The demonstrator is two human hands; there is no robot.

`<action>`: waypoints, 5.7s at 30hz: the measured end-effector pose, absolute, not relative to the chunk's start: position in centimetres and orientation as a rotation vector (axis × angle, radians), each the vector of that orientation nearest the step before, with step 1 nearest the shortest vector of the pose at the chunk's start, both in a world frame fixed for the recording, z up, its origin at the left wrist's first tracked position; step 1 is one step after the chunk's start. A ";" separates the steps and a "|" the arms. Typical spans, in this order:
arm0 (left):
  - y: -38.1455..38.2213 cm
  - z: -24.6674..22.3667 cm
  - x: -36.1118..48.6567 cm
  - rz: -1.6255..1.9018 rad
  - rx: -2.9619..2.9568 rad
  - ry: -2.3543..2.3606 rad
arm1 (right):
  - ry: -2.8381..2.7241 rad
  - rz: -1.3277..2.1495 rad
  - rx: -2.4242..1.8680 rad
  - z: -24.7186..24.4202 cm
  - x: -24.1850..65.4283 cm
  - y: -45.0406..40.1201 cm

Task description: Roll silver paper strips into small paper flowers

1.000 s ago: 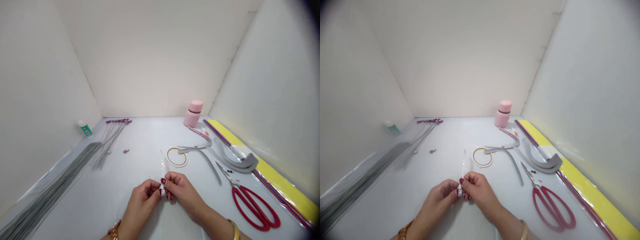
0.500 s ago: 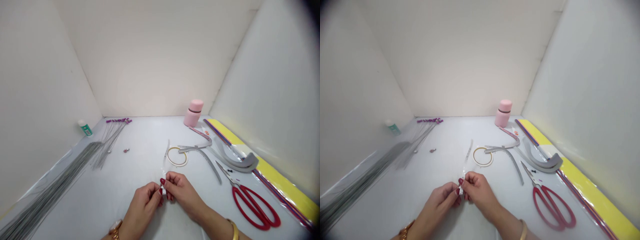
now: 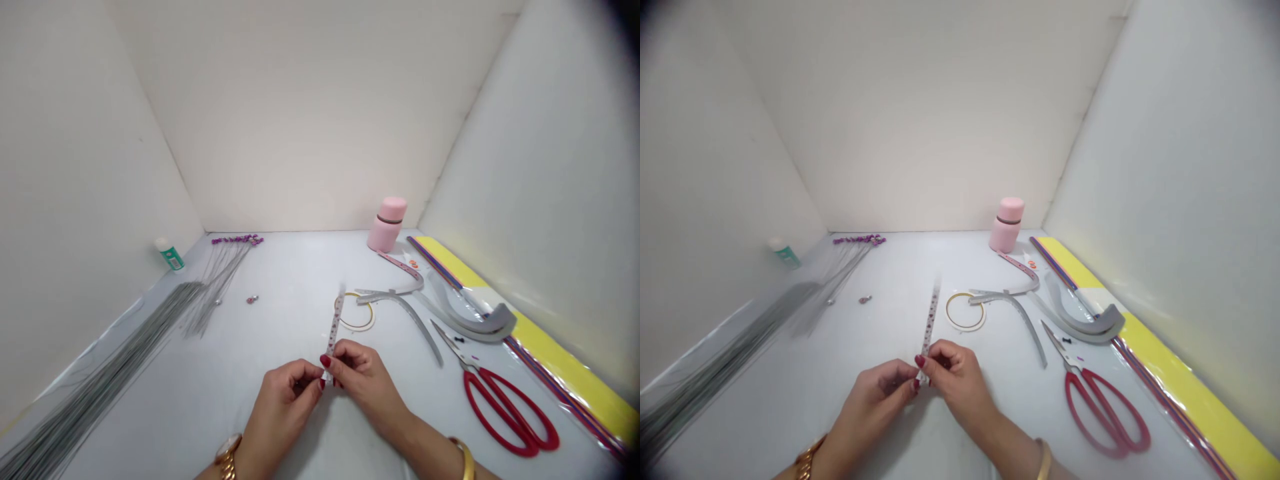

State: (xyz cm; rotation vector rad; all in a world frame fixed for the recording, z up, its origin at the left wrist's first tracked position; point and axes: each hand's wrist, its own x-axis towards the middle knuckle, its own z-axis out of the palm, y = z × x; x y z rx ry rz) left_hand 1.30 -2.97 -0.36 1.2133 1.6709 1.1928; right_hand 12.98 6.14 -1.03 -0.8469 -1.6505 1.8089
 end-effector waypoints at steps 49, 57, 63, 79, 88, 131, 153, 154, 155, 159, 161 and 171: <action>-2.4 -1.0 1.5 1.231 0.751 1.364 | -1.999 1.323 -0.771 -1.4 13.5 5.7; -2.9 -0.7 1.3 1.306 1.015 1.624 | -1.799 1.804 -0.826 -1.9 13.0 5.9; -2.4 -0.7 1.1 1.374 0.744 1.412 | -1.969 1.559 -0.791 -1.9 13.3 5.9; -2.6 -1.0 1.1 1.378 0.893 1.497 | -1.792 1.818 -0.810 -2.1 13.0 5.8; -3.4 -0.6 0.5 1.261 1.728 1.856 | -1.636 1.968 -0.883 -1.8 12.6 5.9; -3.5 -0.9 0.6 1.292 1.682 1.771 | -1.754 1.729 -0.852 -1.8 12.8 5.6; -2.3 -0.6 1.0 1.505 0.679 1.340 | -1.766 1.742 -0.796 -1.8 13.0 6.0; -2.3 -0.7 1.0 1.500 0.654 1.316 | -1.750 1.754 -0.790 -1.8 12.9 6.0; -2.3 -0.8 1.0 1.475 0.630 1.301 | -1.745 1.754 -0.781 -1.9 12.9 6.1; -2.0 -1.1 1.1 1.369 0.626 1.304 | -1.774 1.764 -0.743 -2.0 13.0 6.0; -2.0 -1.2 1.1 1.337 0.680 1.348 | -1.809 1.771 -0.719 -2.0 13.0 6.0; -2.4 -1.2 0.8 1.217 0.937 1.510 | -1.884 1.677 -0.694 -1.7 13.0 6.1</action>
